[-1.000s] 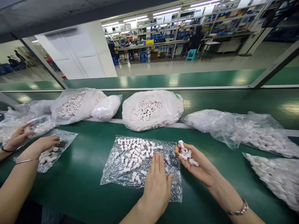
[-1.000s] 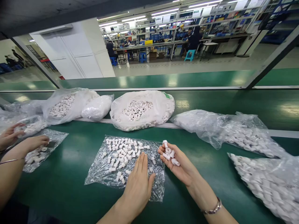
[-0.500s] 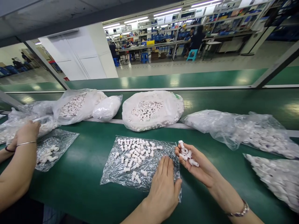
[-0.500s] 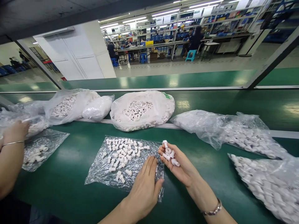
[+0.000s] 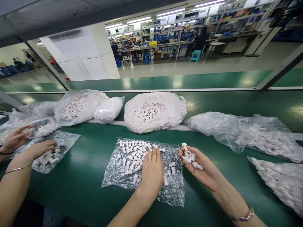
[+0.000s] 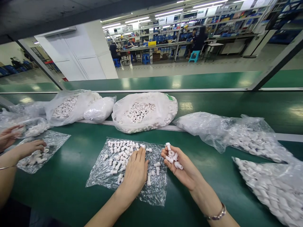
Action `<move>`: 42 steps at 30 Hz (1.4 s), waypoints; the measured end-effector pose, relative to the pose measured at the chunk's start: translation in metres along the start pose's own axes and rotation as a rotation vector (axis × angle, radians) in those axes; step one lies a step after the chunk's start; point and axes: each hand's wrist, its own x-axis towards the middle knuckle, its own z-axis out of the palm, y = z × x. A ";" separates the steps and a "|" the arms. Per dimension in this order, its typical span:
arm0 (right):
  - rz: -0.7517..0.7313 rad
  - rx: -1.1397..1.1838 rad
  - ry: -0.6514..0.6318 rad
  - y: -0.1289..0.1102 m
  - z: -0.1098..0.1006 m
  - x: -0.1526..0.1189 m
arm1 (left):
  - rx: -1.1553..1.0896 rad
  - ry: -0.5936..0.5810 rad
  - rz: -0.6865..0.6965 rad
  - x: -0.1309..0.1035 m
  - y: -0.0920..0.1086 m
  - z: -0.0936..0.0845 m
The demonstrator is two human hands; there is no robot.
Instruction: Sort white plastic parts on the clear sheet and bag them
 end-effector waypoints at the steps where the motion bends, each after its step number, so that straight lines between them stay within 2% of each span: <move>1: 0.000 -0.004 0.000 0.000 0.000 0.000 | 0.011 0.002 0.004 -0.001 0.000 0.001; 8: 0.005 -0.007 -0.004 0.000 -0.001 0.001 | 0.089 0.044 0.067 -0.013 0.005 0.008; 16: 0.010 -0.004 -0.003 -0.002 -0.002 0.001 | 0.008 -0.117 0.079 -0.039 0.017 0.020; 21: 0.017 0.005 0.008 -0.002 -0.002 0.002 | -0.163 -0.152 0.081 -0.052 0.019 0.005; 23: 0.018 0.005 0.013 -0.002 -0.001 0.002 | -0.212 -0.115 0.065 -0.045 0.018 -0.005; 26: 0.019 0.001 0.012 -0.002 0.001 0.001 | -0.228 -0.069 0.036 -0.021 0.016 -0.013; 29: 0.020 -0.004 0.005 -0.003 0.003 -0.001 | -0.138 -0.065 -0.031 0.009 0.015 -0.006; 32: 0.011 -0.009 -0.002 -0.003 0.003 -0.002 | 0.021 -0.023 -0.022 0.028 0.018 0.004; 36: 0.011 -0.016 0.000 -0.004 0.002 -0.002 | 0.124 0.011 0.070 0.031 0.029 0.005; 42: 0.013 -0.013 0.026 -0.004 0.004 -0.004 | 0.010 -0.038 0.151 0.016 0.050 -0.001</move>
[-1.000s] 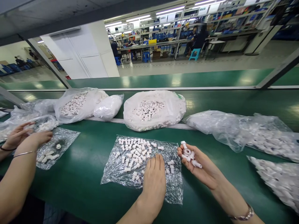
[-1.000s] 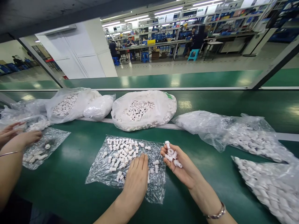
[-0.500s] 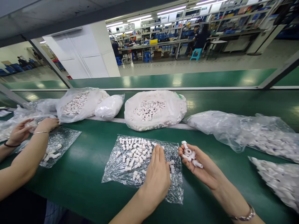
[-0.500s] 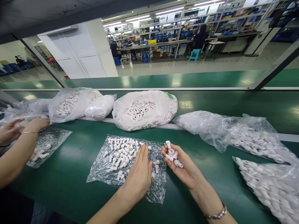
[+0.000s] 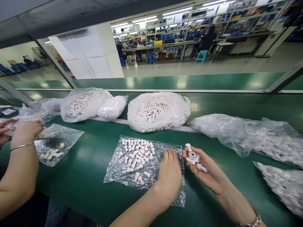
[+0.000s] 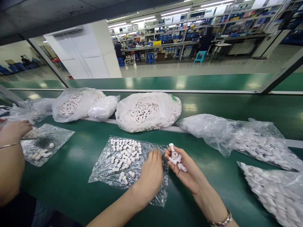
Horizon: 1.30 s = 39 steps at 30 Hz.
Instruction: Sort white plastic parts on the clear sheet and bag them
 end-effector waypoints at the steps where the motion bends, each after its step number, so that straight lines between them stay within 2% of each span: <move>1: 0.003 -0.001 -0.002 0.000 0.000 0.000 | -0.017 -0.002 0.020 -0.005 0.002 0.001; 4: 0.008 -0.005 -0.017 -0.001 0.000 0.002 | -0.057 0.046 0.067 -0.029 0.001 0.001; 7: 0.001 -0.010 -0.040 -0.001 -0.002 0.004 | -0.059 0.076 0.066 -0.069 -0.017 -0.001; 11: 0.004 -0.030 -0.038 0.001 -0.006 0.008 | 0.000 0.119 -0.095 -0.121 -0.054 -0.001; 14: 0.011 -0.044 -0.048 0.005 -0.006 0.010 | 0.026 0.149 -0.214 -0.140 -0.072 0.004; 17: 0.005 -0.053 -0.054 0.007 -0.005 0.009 | 0.038 0.138 -0.251 -0.138 -0.074 0.008; 22: 0.002 -0.060 -0.053 0.007 -0.004 0.007 | 0.009 0.083 -0.244 -0.116 -0.061 0.007; 26: -0.005 -0.059 -0.069 0.008 -0.007 0.008 | -0.063 0.029 -0.181 -0.107 -0.045 0.006; 29: -0.004 -0.064 -0.092 0.008 -0.008 0.009 | -0.100 0.060 -0.118 -0.111 -0.041 0.008; 31: 0.000 -0.062 -0.098 0.007 -0.009 0.010 | -0.078 0.132 -0.143 -0.115 -0.049 0.009; 35: 0.017 -0.068 -0.091 0.007 -0.008 0.012 | 0.023 0.259 -0.263 -0.117 -0.080 0.009; 39: 0.013 -0.069 -0.063 0.007 -0.007 0.011 | 0.026 0.220 -0.301 -0.108 -0.097 0.010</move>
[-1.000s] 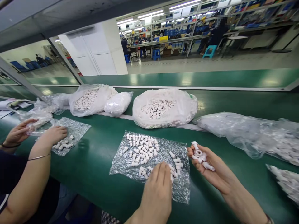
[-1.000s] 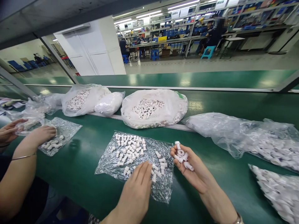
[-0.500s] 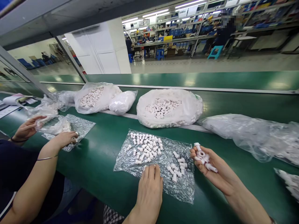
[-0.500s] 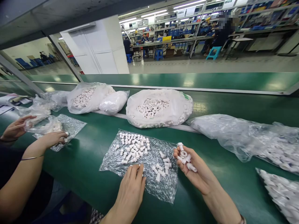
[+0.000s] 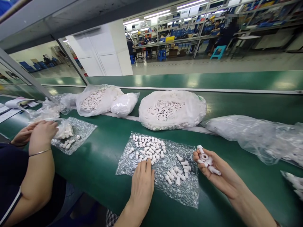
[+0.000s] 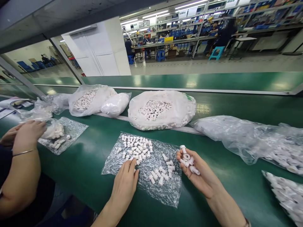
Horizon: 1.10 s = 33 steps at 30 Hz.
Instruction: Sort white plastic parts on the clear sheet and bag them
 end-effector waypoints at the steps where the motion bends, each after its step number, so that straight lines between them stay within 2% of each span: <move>1: -0.005 0.004 0.011 0.000 0.000 0.000 | -0.011 -0.028 -0.008 0.002 0.001 0.000; 6: -0.005 0.005 0.014 0.000 0.001 -0.002 | -0.133 -0.153 -0.029 -0.003 0.019 -0.002; 11: -0.011 -0.009 0.032 -0.001 0.003 -0.003 | -0.317 -0.247 0.048 -0.008 0.041 -0.007; 13: -0.014 -0.006 0.017 -0.002 0.003 -0.003 | -0.330 -0.220 0.073 -0.004 0.041 -0.008; 16: -0.018 -0.007 0.010 -0.003 0.002 -0.002 | -0.241 -0.075 0.065 0.008 0.033 -0.006; 18: -0.011 -0.002 0.022 -0.003 0.002 -0.002 | -0.157 -0.021 0.040 0.018 0.025 -0.003; 21: -0.005 0.006 0.027 -0.002 0.002 -0.002 | -0.056 -0.053 0.028 0.030 0.021 0.001; 24: -0.018 0.003 -0.002 -0.002 0.002 -0.003 | -0.019 -0.096 0.049 0.032 0.024 0.003; 33: -0.002 0.000 -0.001 -0.003 0.002 -0.002 | -0.198 -0.227 0.094 0.011 0.041 -0.007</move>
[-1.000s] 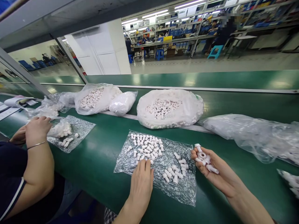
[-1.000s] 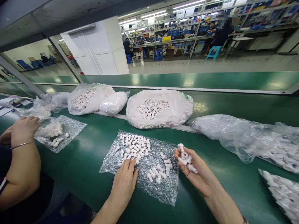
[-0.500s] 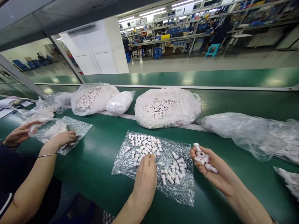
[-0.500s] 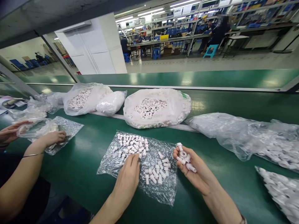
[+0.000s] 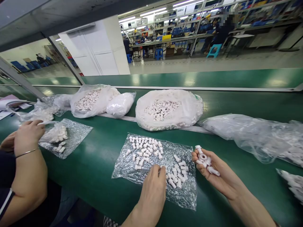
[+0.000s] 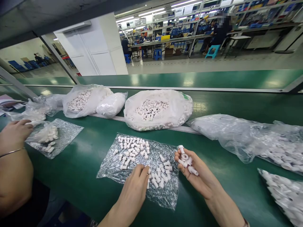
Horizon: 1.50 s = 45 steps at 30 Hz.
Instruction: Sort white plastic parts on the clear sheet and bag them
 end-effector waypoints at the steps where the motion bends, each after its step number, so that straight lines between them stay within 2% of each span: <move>1: -0.002 0.001 -0.004 0.000 0.000 0.000 | -0.007 0.008 0.007 0.001 0.001 0.000; 6: -0.023 -0.019 -0.034 -0.001 -0.001 -0.003 | 0.087 0.131 -0.043 0.027 -0.006 -0.004; 10: -0.016 -0.021 -0.050 -0.002 -0.002 -0.004 | 0.140 0.084 -0.065 0.047 -0.010 -0.008; 13: -0.014 -0.004 -0.044 -0.002 0.000 -0.005 | 0.096 0.036 -0.071 0.046 -0.004 -0.010; 18: -0.002 0.007 -0.013 -0.002 0.002 -0.005 | -0.050 -0.053 -0.017 0.032 0.012 -0.010; 20: -0.013 0.007 -0.019 -0.002 0.001 -0.005 | -0.071 -0.027 -0.005 0.032 0.014 -0.009; 22: -0.029 0.012 -0.019 -0.002 0.000 -0.004 | -0.069 0.057 -0.013 0.038 0.013 -0.008; 24: -0.038 0.013 -0.013 -0.002 -0.001 -0.004 | -0.045 0.138 -0.026 0.048 0.009 -0.005; 26: -0.030 0.007 -0.012 -0.001 0.000 -0.004 | 0.002 0.169 -0.038 0.061 0.005 -0.002; 31: -0.013 0.007 -0.007 -0.002 0.001 -0.005 | 0.090 0.139 -0.068 0.082 0.009 0.002; 37: -0.014 0.006 0.012 -0.004 0.002 -0.006 | -0.002 0.082 0.038 0.071 0.025 0.004; 41: -0.003 0.019 0.002 -0.004 0.001 -0.005 | 0.018 0.135 0.045 0.068 0.017 -0.002; 45: -0.012 0.018 -0.004 -0.003 -0.001 -0.004 | 0.143 0.151 -0.045 0.077 0.000 -0.013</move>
